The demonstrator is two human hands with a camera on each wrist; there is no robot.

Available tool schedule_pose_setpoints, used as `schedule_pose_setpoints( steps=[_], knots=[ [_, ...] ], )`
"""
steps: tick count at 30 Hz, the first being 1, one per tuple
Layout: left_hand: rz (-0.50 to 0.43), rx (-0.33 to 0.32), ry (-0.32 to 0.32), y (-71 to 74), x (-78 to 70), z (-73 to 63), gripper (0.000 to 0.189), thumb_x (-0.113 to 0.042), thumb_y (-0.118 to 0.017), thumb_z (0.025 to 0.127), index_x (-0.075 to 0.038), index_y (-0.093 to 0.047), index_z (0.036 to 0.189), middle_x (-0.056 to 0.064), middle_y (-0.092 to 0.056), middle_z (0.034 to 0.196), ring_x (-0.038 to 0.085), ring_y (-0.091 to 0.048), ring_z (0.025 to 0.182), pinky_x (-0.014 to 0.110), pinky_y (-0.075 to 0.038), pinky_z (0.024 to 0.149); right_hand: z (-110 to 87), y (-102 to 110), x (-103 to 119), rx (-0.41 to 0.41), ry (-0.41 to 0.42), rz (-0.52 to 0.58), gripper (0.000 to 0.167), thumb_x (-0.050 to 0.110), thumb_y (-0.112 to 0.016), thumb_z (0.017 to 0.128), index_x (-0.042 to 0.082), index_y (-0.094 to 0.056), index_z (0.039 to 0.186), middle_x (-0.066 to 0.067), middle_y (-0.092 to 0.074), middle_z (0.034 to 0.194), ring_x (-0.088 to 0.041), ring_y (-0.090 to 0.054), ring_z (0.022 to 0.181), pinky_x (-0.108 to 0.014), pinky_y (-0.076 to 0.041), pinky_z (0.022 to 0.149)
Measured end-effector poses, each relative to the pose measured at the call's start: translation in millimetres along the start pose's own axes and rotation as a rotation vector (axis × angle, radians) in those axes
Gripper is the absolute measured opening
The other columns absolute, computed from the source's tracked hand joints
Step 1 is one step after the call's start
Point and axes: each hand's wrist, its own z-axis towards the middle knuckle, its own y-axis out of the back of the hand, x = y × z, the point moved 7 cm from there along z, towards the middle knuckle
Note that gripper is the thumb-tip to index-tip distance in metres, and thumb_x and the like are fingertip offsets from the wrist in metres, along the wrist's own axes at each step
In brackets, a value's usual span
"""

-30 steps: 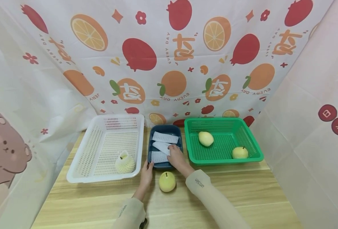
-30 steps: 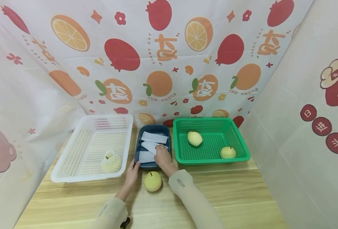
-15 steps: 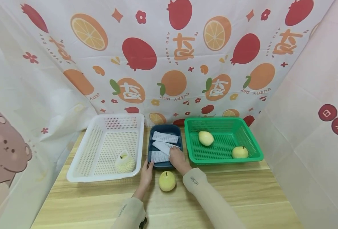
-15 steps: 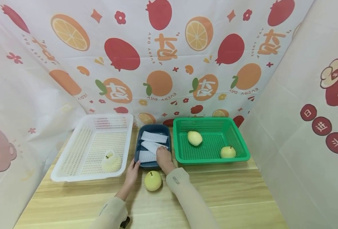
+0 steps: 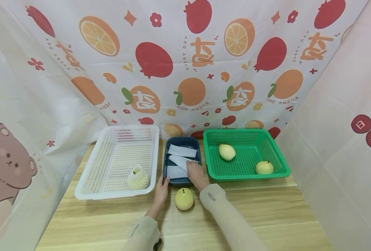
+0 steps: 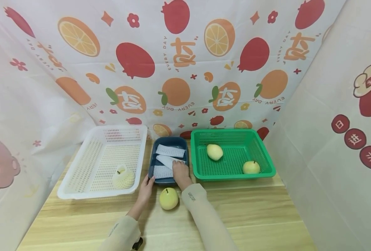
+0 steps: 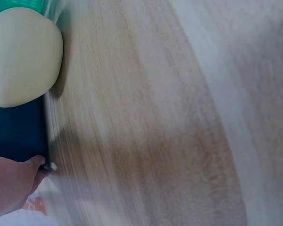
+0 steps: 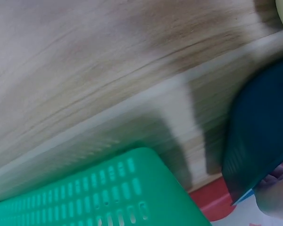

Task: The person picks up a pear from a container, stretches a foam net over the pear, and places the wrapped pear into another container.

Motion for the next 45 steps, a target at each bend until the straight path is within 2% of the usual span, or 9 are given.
schedule_pose_setpoints(
  steps=[7, 11, 15, 21, 27, 33, 38, 41, 45],
  knots=[
    [-0.004, 0.002, -0.010, -2.5, 0.8, 1.2, 0.049, -0.014, -0.043, 0.099, 0.009, -0.027, 0.139, 0.029, -0.028, 0.140, 0.040, -0.025, 0.128, 0.047, -0.022, 0.104, -1.8, 4.6, -2.5, -0.100, 0.001, -0.016, 0.010, 0.007, -0.064, 0.083, 0.006, -0.063, 0.094, -0.007, -0.064, 0.087, -0.019, -0.062, 0.076, -0.030, -0.052, 0.059],
    [-0.018, -0.005, -0.015, -1.8, 0.5, 1.1, 0.048, -0.013, -0.043, 0.098, 0.010, -0.027, 0.138, 0.029, -0.028, 0.140, 0.039, -0.024, 0.129, 0.047, -0.022, 0.104, -4.3, 8.6, -4.1, -0.185, 0.007, 0.046, 0.005, 0.005, -0.064, 0.082, 0.007, -0.062, 0.086, -0.006, -0.063, 0.078, -0.019, -0.061, 0.069, -0.030, -0.050, 0.056],
    [-0.030, -0.009, -0.004, -1.7, 0.3, 0.5, 0.048, -0.011, -0.042, 0.098, 0.011, -0.027, 0.138, 0.029, -0.028, 0.140, 0.040, -0.024, 0.129, 0.047, -0.022, 0.104, -7.6, 13.3, -6.0, -0.244, -0.007, 0.179, 0.010, 0.005, -0.066, 0.080, 0.006, -0.065, 0.089, -0.006, -0.063, 0.078, -0.020, -0.061, 0.069, -0.030, -0.050, 0.058],
    [-0.040, -0.018, 0.028, -1.8, -0.4, -0.5, 0.048, -0.012, -0.040, 0.099, 0.011, -0.025, 0.138, 0.030, -0.028, 0.139, 0.040, -0.024, 0.129, 0.048, -0.022, 0.104, -15.2, 19.9, -9.3, -0.296, -0.077, 0.465, 0.013, 0.002, -0.064, 0.082, 0.005, -0.066, 0.094, -0.008, -0.066, 0.083, -0.020, -0.063, 0.071, -0.029, -0.051, 0.059],
    [0.017, -0.059, 0.044, 0.1, -10.8, -5.3, 0.060, -0.017, -0.042, 0.099, 0.009, -0.009, 0.142, 0.031, -0.013, 0.144, 0.042, -0.015, 0.131, 0.048, -0.017, 0.106, -22.9, 28.8, -12.7, -0.326, -0.144, 0.678, 0.013, 0.000, -0.061, 0.082, 0.006, -0.066, 0.093, -0.008, -0.066, 0.085, -0.016, -0.061, 0.071, -0.028, -0.050, 0.058],
    [0.166, -0.106, -0.064, -2.2, -35.5, -13.2, 0.060, -0.014, -0.045, 0.097, 0.012, -0.013, 0.140, 0.033, -0.013, 0.143, 0.042, -0.014, 0.131, 0.050, -0.015, 0.106, -36.3, 42.7, -16.6, -0.354, -0.184, 0.858, 0.014, 0.002, -0.060, 0.083, 0.006, -0.066, 0.095, -0.007, -0.066, 0.084, -0.012, -0.057, 0.063, -0.023, -0.046, 0.050],
    [0.292, -0.074, -0.136, -6.3, -51.9, -19.9, 0.053, -0.017, -0.045, 0.097, 0.014, -0.026, 0.136, 0.033, -0.018, 0.141, 0.044, -0.019, 0.129, 0.052, -0.019, 0.104, -46.8, 58.6, -19.2, -0.406, -0.155, 1.001, 0.015, 0.003, -0.062, 0.083, 0.006, -0.066, 0.097, -0.005, -0.066, 0.090, -0.017, -0.061, 0.079, -0.026, -0.051, 0.061],
    [0.256, -0.093, -0.210, -4.4, -62.9, -24.4, 0.043, -0.011, -0.047, 0.096, 0.013, -0.038, 0.131, 0.031, -0.031, 0.137, 0.042, -0.031, 0.125, 0.050, -0.028, 0.100, -52.6, 66.7, -21.8, -0.405, -0.143, 1.118, 0.015, 0.003, -0.062, 0.085, 0.005, -0.066, 0.100, -0.007, -0.066, 0.093, -0.019, -0.062, 0.084, -0.027, -0.052, 0.067],
    [0.131, -0.130, -0.272, 1.0, -77.2, -28.5, 0.031, -0.008, -0.048, 0.095, 0.009, -0.052, 0.121, 0.025, -0.051, 0.122, 0.035, -0.049, 0.112, 0.042, -0.040, 0.093, -59.1, 76.7, -23.6, -0.376, -0.110, 1.289, 0.017, 0.003, -0.060, 0.087, -0.001, -0.063, 0.103, -0.013, -0.064, 0.096, -0.025, -0.062, 0.086, -0.029, -0.052, 0.070]
  ],
)
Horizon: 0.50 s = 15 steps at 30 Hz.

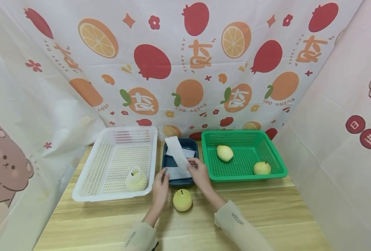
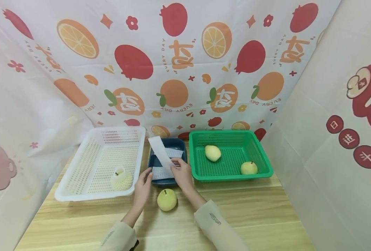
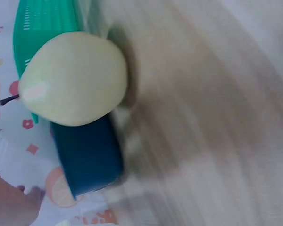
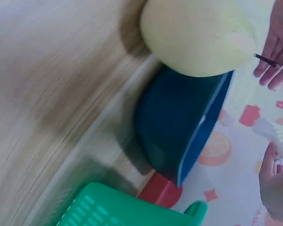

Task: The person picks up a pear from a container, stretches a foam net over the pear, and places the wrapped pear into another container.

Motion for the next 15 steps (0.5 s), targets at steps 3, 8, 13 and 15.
schedule_pose_setpoints(
  steps=[3, 8, 13, 15],
  knots=[
    [-0.148, 0.069, 0.030, -3.3, -6.8, 2.5, 0.031, -0.012, -0.046, 0.097, 0.012, -0.055, 0.116, 0.025, -0.058, 0.111, 0.034, -0.055, 0.103, 0.037, -0.045, 0.088, -5.3, 3.0, 13.0, 0.049, 0.001, 0.112, 0.019, 0.000, -0.059, 0.088, -0.006, -0.060, 0.106, -0.019, -0.062, 0.098, -0.031, -0.060, 0.089, -0.032, -0.052, 0.073],
    [-0.470, 0.262, 0.223, -19.8, -11.2, 2.8, 0.037, -0.017, -0.041, 0.100, 0.017, -0.050, 0.112, 0.023, -0.061, 0.100, 0.028, -0.060, 0.095, 0.032, -0.047, 0.085, -17.8, 9.0, 39.9, 0.118, 0.009, 0.158, 0.020, -0.006, -0.059, 0.085, -0.012, -0.056, 0.105, -0.024, -0.059, 0.099, -0.036, -0.058, 0.092, -0.033, -0.051, 0.076],
    [-0.688, 0.290, 0.389, -26.5, -11.2, 0.3, 0.024, -0.017, -0.047, 0.097, 0.006, -0.051, 0.104, 0.006, -0.060, 0.089, 0.016, -0.059, 0.086, 0.030, -0.047, 0.084, -25.2, 10.2, 46.4, 0.182, -0.022, 0.161, 0.022, -0.010, -0.059, 0.082, -0.012, -0.054, 0.104, -0.023, -0.059, 0.100, -0.034, -0.058, 0.093, -0.029, -0.051, 0.076],
    [-0.748, 0.287, 0.427, -27.8, -10.7, -0.1, 0.016, -0.016, -0.049, 0.096, 0.000, -0.052, 0.097, 0.005, -0.057, 0.086, 0.015, -0.057, 0.083, 0.027, -0.048, 0.080, -26.9, 9.9, 45.5, 0.208, -0.025, 0.179, 0.022, -0.011, -0.058, 0.082, -0.014, -0.053, 0.103, -0.023, -0.058, 0.100, -0.035, -0.058, 0.093, -0.030, -0.051, 0.075]
  ],
)
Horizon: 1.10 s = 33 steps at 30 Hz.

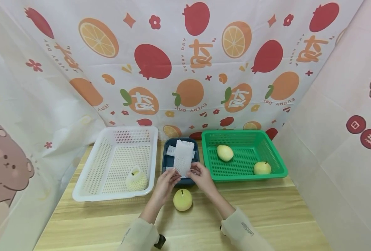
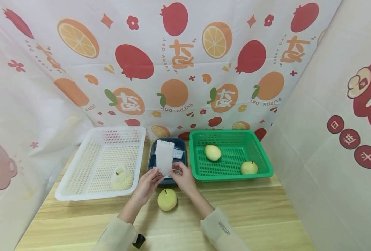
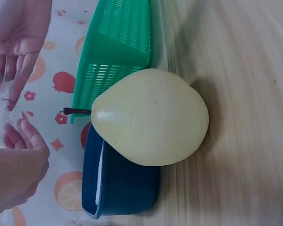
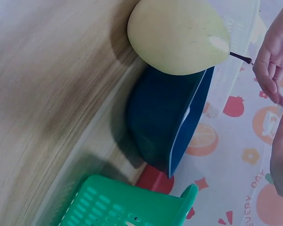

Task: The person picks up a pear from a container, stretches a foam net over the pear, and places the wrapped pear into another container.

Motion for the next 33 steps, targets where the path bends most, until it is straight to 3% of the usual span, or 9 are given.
schedule_pose_setpoints(
  steps=[5, 8, 11, 17, 21, 24, 25, 29, 33],
  knots=[
    [-0.164, 0.056, 0.029, -3.4, 2.0, 1.2, 0.012, -0.010, -0.044, 0.098, -0.006, -0.052, 0.090, 0.005, -0.054, 0.086, 0.015, -0.052, 0.081, 0.026, -0.046, 0.078, -0.1, -0.4, -16.6, 0.066, -0.028, 0.083, 0.023, -0.011, -0.055, 0.084, -0.014, -0.051, 0.106, -0.023, -0.057, 0.103, -0.035, -0.057, 0.096, -0.035, -0.051, 0.077],
    [-0.247, 0.113, 0.031, -5.9, 2.3, 1.4, 0.017, -0.008, -0.038, 0.099, -0.007, -0.054, 0.091, 0.004, -0.058, 0.090, 0.014, -0.052, 0.084, 0.027, -0.043, 0.081, 0.9, -1.7, -33.4, 0.106, -0.099, 0.158, 0.024, -0.007, -0.052, 0.087, -0.013, -0.051, 0.110, -0.021, -0.057, 0.109, -0.030, -0.057, 0.099, -0.037, -0.049, 0.081],
    [-0.264, 0.162, 0.016, -7.6, 1.6, 0.4, 0.022, -0.004, -0.034, 0.099, -0.008, -0.056, 0.094, 0.004, -0.059, 0.093, 0.013, -0.053, 0.087, 0.026, -0.043, 0.082, 0.1, -5.5, -42.4, 0.146, -0.166, 0.270, 0.030, 0.002, -0.045, 0.092, -0.012, -0.048, 0.118, -0.018, -0.054, 0.114, -0.024, -0.057, 0.100, -0.037, -0.047, 0.085],
    [-0.222, 0.170, 0.044, -9.2, 4.3, -1.1, 0.017, 0.001, -0.039, 0.096, -0.007, -0.053, 0.091, 0.004, -0.058, 0.089, 0.011, -0.056, 0.080, 0.023, -0.046, 0.074, -2.2, -13.1, -53.9, 0.227, -0.336, 0.525, 0.047, 0.026, -0.038, 0.100, -0.012, -0.039, 0.126, -0.014, -0.058, 0.107, -0.021, -0.057, 0.095, -0.040, -0.044, 0.088],
    [-0.139, 0.170, 0.085, -10.2, 7.4, -2.7, 0.015, 0.002, -0.039, 0.096, -0.004, -0.052, 0.099, 0.004, -0.058, 0.092, 0.012, -0.055, 0.080, 0.023, -0.046, 0.074, -7.4, -18.9, -58.2, 0.328, -0.504, 0.719, 0.039, 0.027, -0.034, 0.101, -0.005, -0.041, 0.121, -0.009, -0.056, 0.105, -0.018, -0.054, 0.096, -0.032, -0.042, 0.088],
    [-0.078, 0.202, 0.095, -11.3, 8.1, -4.6, 0.017, 0.001, -0.037, 0.096, -0.002, -0.050, 0.107, 0.005, -0.057, 0.096, 0.012, -0.054, 0.083, 0.023, -0.045, 0.077, -11.5, -21.3, -58.7, 0.389, -0.583, 0.824, 0.029, 0.025, -0.032, 0.101, 0.003, -0.042, 0.117, -0.007, -0.054, 0.107, -0.017, -0.052, 0.098, -0.028, -0.040, 0.085],
    [-0.075, 0.211, 0.099, -11.5, 8.3, -5.1, 0.017, 0.001, -0.036, 0.097, -0.002, -0.050, 0.107, 0.005, -0.057, 0.096, 0.012, -0.054, 0.083, 0.023, -0.045, 0.076, -11.9, -21.3, -58.3, 0.396, -0.587, 0.845, 0.027, 0.024, -0.031, 0.101, 0.004, -0.042, 0.115, -0.007, -0.054, 0.106, -0.017, -0.051, 0.097, -0.026, -0.040, 0.083],
    [-0.125, 0.254, 0.123, -12.7, 9.3, -6.3, 0.019, 0.001, -0.032, 0.098, -0.002, -0.048, 0.107, 0.005, -0.056, 0.098, 0.012, -0.053, 0.084, 0.022, -0.044, 0.074, -8.2, -18.7, -56.5, 0.348, -0.546, 0.937, 0.029, 0.019, -0.031, 0.099, 0.004, -0.038, 0.123, -0.008, -0.049, 0.118, -0.018, -0.047, 0.109, -0.028, -0.036, 0.093],
    [-0.238, 0.367, 0.170, -18.3, 8.0, -10.7, 0.029, 0.000, -0.022, 0.098, -0.005, -0.050, 0.105, 0.004, -0.054, 0.102, 0.012, -0.051, 0.089, 0.022, -0.041, 0.077, -3.8, -13.7, -52.5, 0.276, -0.512, 1.098, 0.032, 0.020, -0.031, 0.098, 0.004, -0.043, 0.123, -0.007, -0.050, 0.121, -0.017, -0.047, 0.112, -0.029, -0.036, 0.096]
  ],
)
